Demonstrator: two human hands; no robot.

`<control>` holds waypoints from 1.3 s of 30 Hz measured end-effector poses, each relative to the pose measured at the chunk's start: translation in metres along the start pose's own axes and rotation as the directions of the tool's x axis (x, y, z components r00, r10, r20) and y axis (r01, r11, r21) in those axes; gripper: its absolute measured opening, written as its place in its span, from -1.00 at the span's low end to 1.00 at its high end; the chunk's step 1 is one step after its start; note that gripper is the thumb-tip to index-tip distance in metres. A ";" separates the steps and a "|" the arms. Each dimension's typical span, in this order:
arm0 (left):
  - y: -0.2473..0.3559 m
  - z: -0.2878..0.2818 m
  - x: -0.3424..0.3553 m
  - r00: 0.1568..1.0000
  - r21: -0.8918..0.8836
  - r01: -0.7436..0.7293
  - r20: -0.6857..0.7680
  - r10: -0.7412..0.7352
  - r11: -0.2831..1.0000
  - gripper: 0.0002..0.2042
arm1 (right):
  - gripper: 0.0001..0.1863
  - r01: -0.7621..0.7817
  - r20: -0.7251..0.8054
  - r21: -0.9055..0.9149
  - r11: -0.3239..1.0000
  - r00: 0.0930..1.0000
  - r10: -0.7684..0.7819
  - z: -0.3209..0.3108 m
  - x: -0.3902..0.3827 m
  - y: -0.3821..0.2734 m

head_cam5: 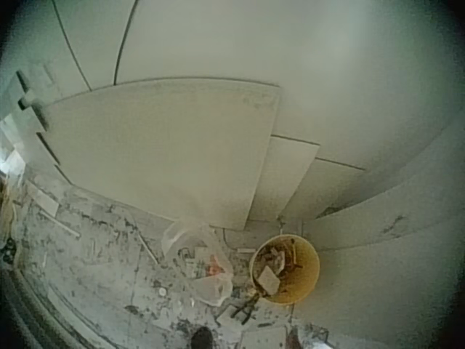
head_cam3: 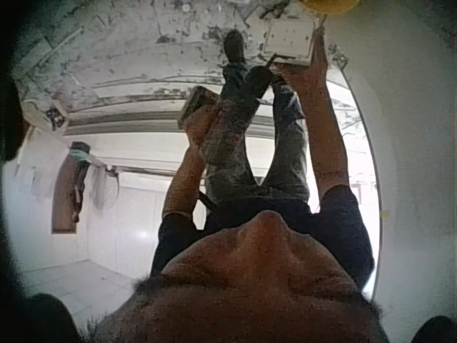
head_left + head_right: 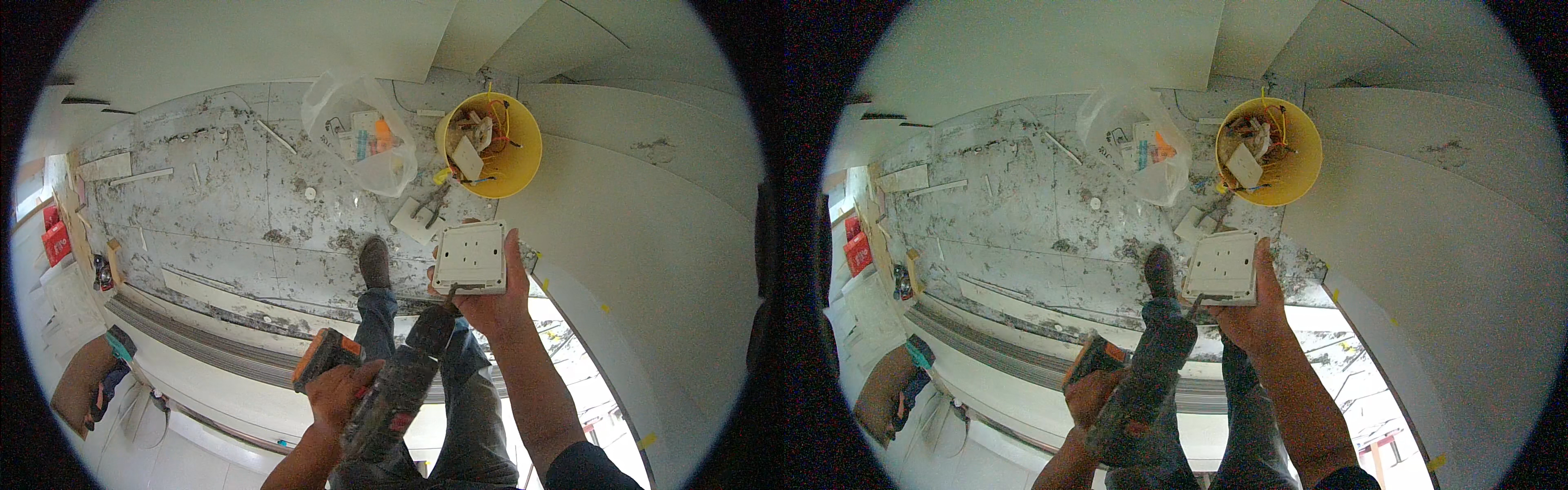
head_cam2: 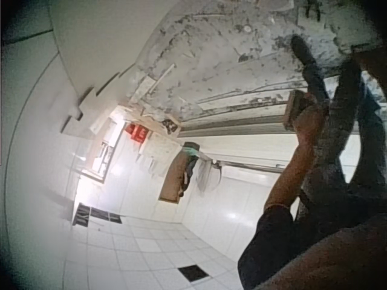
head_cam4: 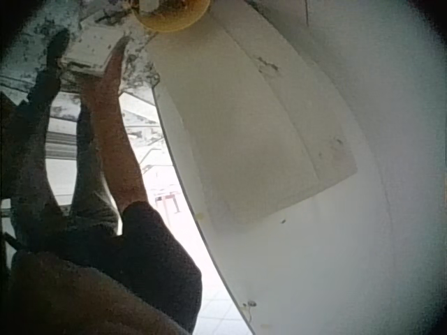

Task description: The person walks through a construction site carrying a bucket of tools, then sits on the floor to assemble an electrical outlet. They use a power drill and pliers to connect wires and secure the outlet components.

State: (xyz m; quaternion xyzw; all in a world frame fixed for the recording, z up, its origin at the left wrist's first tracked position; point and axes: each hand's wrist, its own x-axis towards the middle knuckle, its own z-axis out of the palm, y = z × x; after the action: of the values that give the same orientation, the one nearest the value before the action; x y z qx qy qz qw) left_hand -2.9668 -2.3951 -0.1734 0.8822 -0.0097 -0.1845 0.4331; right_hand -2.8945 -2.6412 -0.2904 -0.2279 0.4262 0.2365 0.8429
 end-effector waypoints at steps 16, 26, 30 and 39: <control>-0.007 -0.017 0.000 0.849 0.004 0.324 0.439 -0.293 0.946 -0.55 | -0.20 0.101 0.120 -0.167 0.981 0.989 -0.081 -0.008 -0.002 0.002; -0.006 -0.023 0.024 0.881 0.034 0.183 0.438 -0.179 0.983 -0.64 | -0.20 0.077 0.159 -0.265 0.961 0.987 -0.035 -0.014 0.003 -0.005; 0.012 -0.015 0.026 0.945 -0.075 0.165 0.299 -0.135 0.983 -0.66 | -0.20 0.081 0.021 -0.253 0.964 0.997 -0.078 -0.007 0.001 -0.004; 0.005 -0.014 0.028 0.895 -0.084 0.260 0.395 -0.208 0.962 -0.57 | -0.21 0.058 0.021 -0.201 0.978 0.998 -0.055 -0.009 0.002 -0.003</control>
State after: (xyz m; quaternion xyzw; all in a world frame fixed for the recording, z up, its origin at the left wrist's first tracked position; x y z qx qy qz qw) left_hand -2.9352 -2.3925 -0.1706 0.7928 0.0248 -0.4039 0.4557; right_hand -2.8968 -2.6485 -0.2966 -0.3225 0.3867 0.2563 0.8251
